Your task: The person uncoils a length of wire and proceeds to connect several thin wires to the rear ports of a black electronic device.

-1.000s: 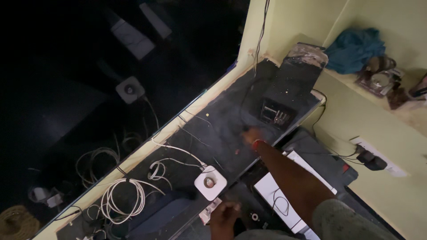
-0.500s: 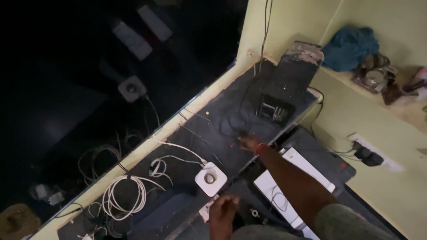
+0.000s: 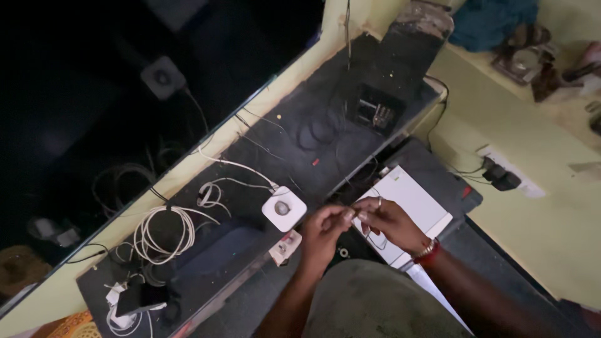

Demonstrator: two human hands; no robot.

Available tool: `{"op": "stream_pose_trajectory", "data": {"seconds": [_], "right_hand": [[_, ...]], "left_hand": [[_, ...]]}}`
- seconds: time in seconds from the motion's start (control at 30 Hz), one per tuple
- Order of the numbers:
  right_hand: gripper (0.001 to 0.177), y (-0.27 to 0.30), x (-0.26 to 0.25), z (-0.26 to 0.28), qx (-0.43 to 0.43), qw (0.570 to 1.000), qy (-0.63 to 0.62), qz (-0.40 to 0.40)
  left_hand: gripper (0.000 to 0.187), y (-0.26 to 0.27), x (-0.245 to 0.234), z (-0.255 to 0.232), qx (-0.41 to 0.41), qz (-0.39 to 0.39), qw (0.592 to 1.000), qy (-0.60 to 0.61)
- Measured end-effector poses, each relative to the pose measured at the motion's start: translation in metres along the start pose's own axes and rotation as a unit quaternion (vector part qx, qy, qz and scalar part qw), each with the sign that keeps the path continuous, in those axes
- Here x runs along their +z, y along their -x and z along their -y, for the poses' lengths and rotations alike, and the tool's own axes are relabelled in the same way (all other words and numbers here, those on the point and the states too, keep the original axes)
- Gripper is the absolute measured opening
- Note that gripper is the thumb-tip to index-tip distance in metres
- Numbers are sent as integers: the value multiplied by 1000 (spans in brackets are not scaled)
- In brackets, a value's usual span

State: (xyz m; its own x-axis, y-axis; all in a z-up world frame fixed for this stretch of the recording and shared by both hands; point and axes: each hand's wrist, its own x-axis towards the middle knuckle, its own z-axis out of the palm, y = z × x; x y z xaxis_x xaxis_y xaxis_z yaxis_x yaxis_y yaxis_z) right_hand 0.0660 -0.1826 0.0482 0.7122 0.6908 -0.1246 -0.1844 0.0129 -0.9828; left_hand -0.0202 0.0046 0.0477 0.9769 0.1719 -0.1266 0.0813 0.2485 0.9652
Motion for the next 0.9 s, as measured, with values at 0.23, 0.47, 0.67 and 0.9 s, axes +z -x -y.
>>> {"op": "stream_pose_trajectory", "data": {"seconds": [0.23, 0.47, 0.67, 0.9], "right_hand": [[13, 32, 6, 23, -11, 992, 12, -128], [11, 39, -2, 24, 19, 976, -38, -213], [12, 36, 3, 26, 42, 949, -21, -312], [16, 35, 13, 31, 34, 927, -51, -369]], "left_hand": [[22, -14, 31, -15, -32, 70, 995, 64], [26, -26, 23, -26, -46, 122, 988, 76], [31, -32, 1, -34, -106, 123, 984, -70], [28, -50, -25, -39, -47, 122, 982, -134]]}}
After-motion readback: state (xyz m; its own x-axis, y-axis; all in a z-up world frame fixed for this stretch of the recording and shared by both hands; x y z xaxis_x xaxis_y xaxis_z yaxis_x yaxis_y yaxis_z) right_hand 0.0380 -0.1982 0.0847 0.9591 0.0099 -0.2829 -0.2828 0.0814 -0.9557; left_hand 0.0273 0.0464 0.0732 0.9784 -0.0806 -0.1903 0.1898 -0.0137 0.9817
